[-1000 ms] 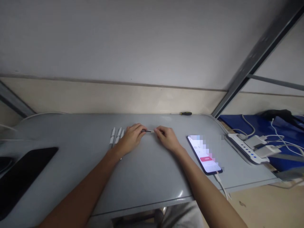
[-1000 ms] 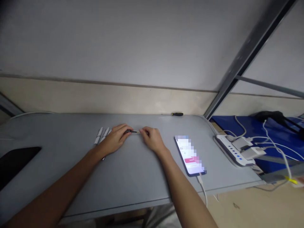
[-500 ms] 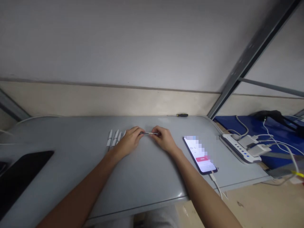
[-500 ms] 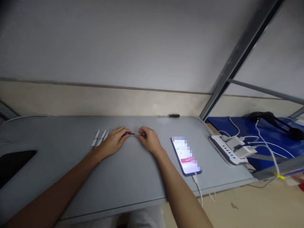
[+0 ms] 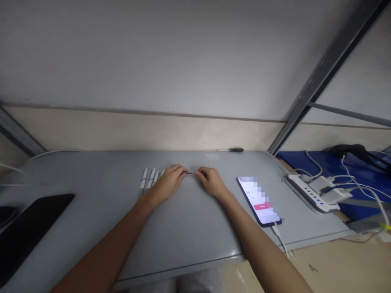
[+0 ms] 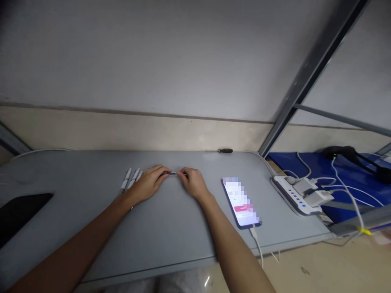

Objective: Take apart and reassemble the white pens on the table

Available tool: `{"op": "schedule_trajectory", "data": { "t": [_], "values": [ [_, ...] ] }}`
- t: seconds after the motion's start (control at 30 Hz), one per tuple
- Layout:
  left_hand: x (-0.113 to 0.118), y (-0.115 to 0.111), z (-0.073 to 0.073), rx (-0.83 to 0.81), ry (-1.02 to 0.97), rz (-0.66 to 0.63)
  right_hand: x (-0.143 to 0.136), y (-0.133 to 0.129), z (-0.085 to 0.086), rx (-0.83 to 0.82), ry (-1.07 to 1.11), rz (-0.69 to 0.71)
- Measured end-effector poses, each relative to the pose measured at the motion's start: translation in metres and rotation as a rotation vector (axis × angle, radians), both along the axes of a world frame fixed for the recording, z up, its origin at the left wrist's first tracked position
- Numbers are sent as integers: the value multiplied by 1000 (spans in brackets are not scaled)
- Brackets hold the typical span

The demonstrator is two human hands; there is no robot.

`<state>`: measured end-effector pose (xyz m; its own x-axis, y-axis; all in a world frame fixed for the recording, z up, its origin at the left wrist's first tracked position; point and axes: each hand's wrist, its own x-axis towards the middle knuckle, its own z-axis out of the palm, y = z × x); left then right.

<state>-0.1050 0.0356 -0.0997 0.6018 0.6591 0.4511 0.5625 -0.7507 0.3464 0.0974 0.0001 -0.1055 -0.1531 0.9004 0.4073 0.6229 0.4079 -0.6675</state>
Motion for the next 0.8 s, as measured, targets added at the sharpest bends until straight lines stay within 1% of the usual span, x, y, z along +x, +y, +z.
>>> {"op": "schedule_trajectory", "data": {
  "t": [0.17,0.27,0.37,0.47,0.53,0.63,0.73,0.77,0.8],
  "values": [
    [0,1,-3,-15,9,-6,0,1,-2,-1,43,-14],
    [0,2,-3,-33,86,28,2,1,-1,24,2,10],
    [0,2,0,-21,158,43,1,0,0,12,-27,34],
    [1,1,4,44,208,45,-1,-1,1,-34,-40,41],
    [2,0,6,104,240,62,-1,-1,3,-86,3,54],
    [5,-4,8,195,267,79,2,0,7,-221,125,98],
    [8,-6,10,233,256,69,6,0,10,-344,196,147],
    [8,-6,11,229,250,68,7,0,10,-338,195,141],
    [8,-6,11,218,248,72,7,0,9,-294,179,122]
  ]
}}
